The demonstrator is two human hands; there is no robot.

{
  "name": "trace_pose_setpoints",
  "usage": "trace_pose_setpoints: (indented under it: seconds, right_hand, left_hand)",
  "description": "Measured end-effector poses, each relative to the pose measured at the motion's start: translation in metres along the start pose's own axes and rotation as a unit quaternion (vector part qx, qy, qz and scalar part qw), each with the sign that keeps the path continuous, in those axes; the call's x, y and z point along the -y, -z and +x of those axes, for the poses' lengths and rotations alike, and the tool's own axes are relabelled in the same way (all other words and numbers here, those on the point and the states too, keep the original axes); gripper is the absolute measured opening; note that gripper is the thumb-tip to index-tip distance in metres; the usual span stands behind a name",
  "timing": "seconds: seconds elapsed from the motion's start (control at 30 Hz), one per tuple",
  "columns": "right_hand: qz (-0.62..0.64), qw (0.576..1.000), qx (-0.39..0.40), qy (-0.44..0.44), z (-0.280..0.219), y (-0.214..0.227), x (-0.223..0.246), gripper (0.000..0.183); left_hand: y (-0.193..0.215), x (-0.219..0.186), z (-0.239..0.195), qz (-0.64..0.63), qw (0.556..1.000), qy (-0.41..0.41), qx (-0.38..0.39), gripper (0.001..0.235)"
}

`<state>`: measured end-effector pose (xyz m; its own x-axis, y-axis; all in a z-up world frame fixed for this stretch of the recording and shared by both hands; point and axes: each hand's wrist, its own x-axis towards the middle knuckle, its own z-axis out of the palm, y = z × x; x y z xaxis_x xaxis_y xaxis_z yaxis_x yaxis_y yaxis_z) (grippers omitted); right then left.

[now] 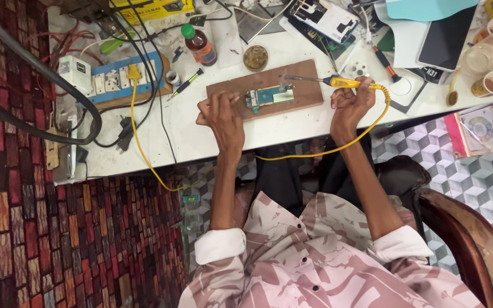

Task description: The person uses a soldering iron to apply heat to a small circuit board placed on a wooden board. They repeatedly dip the iron into a small container, likely containing flux or solder, and then apply it to different points on the board.

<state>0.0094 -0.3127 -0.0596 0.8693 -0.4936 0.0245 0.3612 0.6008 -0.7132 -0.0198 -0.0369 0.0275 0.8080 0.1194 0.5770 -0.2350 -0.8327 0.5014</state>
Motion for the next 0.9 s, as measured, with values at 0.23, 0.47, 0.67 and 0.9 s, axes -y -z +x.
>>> trace_pose_setpoints:
  seconds: [0.23,0.47,0.67,0.9]
  right_hand:
    - [0.011,1.000,-0.017,0.015,-0.003,-0.004,-0.007,0.042]
    - [-0.005,0.999,-0.013,0.033,-0.009,0.000,-0.008,0.045]
    - [0.014,1.000,-0.020,0.013,-0.004,0.007,-0.009,0.044]
    - [0.029,0.999,-0.009,0.019,0.000,0.014,-0.008,0.044]
  left_hand:
    - [-0.009,0.013,0.006,-0.059,0.997,-0.033,0.030,0.027]
    - [0.007,0.025,0.003,0.007,0.996,-0.059,0.069,0.051]
    - [0.001,0.028,-0.002,0.001,0.996,-0.044,0.077,0.046]
    - [-0.025,0.010,-0.018,-0.049,0.998,0.019,0.046,0.036]
